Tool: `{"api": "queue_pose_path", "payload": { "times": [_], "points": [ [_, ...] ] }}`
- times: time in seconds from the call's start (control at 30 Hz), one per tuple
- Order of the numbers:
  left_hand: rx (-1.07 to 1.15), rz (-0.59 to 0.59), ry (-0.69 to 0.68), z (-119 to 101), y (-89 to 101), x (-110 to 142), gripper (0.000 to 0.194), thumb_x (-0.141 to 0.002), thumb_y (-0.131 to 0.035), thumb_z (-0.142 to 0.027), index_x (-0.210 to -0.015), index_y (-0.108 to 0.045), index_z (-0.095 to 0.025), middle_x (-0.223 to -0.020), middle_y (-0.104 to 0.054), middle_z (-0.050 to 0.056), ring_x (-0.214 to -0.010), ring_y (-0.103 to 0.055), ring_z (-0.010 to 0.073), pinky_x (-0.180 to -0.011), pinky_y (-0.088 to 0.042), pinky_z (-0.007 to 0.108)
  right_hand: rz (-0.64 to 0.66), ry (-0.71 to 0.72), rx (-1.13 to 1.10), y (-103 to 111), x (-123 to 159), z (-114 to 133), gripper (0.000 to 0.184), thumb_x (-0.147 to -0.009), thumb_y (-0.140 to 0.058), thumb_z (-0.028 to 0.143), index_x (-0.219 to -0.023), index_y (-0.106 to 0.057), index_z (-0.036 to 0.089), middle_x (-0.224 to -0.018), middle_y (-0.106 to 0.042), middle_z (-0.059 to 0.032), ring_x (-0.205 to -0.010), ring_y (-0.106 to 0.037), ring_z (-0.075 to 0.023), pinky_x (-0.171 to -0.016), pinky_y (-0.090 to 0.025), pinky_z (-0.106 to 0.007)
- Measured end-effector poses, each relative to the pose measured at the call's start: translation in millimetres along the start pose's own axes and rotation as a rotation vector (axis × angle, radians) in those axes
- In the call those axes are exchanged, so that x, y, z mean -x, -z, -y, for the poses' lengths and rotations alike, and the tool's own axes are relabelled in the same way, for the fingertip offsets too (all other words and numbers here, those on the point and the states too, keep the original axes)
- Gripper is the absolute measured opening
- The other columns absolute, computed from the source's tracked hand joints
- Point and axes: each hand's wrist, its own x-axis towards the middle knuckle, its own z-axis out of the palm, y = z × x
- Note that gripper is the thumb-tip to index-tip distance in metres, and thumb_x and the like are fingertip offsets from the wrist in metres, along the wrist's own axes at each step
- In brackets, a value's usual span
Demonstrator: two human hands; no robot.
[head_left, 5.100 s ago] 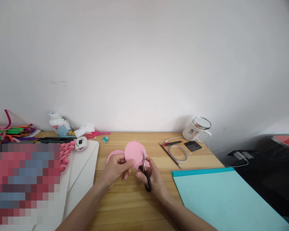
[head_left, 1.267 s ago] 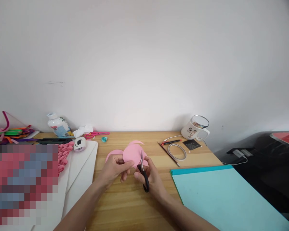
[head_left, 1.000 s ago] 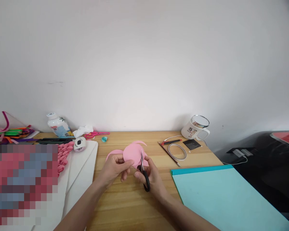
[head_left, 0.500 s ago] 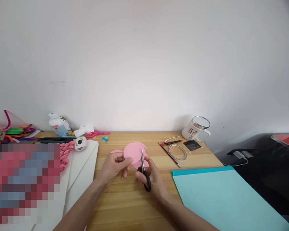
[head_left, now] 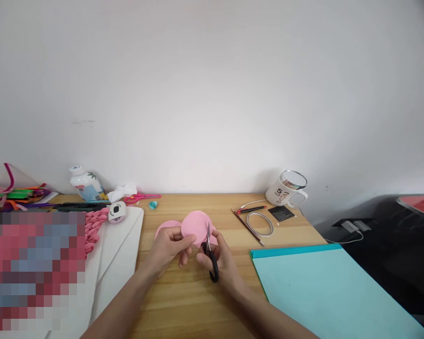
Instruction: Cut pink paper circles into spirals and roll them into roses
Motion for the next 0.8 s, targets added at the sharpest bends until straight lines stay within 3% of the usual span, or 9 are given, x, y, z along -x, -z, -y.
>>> {"api": "queue_pose_path", "payload": {
  "times": [0.23,0.57,0.8],
  "points": [
    [-0.007,0.022,-0.012,-1.6,-0.7,1.0,0.031,-0.063,-0.072,-0.041,-0.061,-0.058,-0.014,-0.048,-0.058,-0.002,-0.03,-0.045,0.0062,-0.029,-0.032,0.017,-0.017,-0.018,-0.003,-1.5,-1.2,8.4,0.061,-0.061,-0.077,0.044,-0.105,-0.041,0.023,-0.06,-0.049,0.0075,-0.049,-0.036,-0.0088,-0.047,-0.027,-0.02],
    [-0.031,0.003,-0.063,-5.2,0.2,1.0,0.031,-0.067,-0.07,-0.042,-0.063,-0.059,-0.013,-0.045,-0.053,-0.004,-0.03,-0.043,0.0049,-0.03,-0.029,0.016,-0.036,-0.026,0.081,3.2,-1.6,-0.4,0.055,-0.066,-0.071,0.041,-0.107,-0.038,0.023,-0.05,-0.046,0.011,-0.043,-0.035,-0.0082,-0.042,-0.027,-0.019],
    [0.087,0.047,-0.061,-6.6,-5.4,4.1,0.03,-0.07,-0.068,-0.042,-0.067,-0.053,-0.016,-0.049,-0.058,-0.004,-0.031,-0.049,0.0082,-0.03,-0.034,0.017,-0.018,-0.033,0.064,-1.3,0.6,-3.5,0.056,-0.068,-0.069,0.046,-0.107,-0.037,0.022,-0.049,-0.043,0.0114,-0.042,-0.034,-0.0082,-0.041,-0.025,-0.019]
  ]
}}
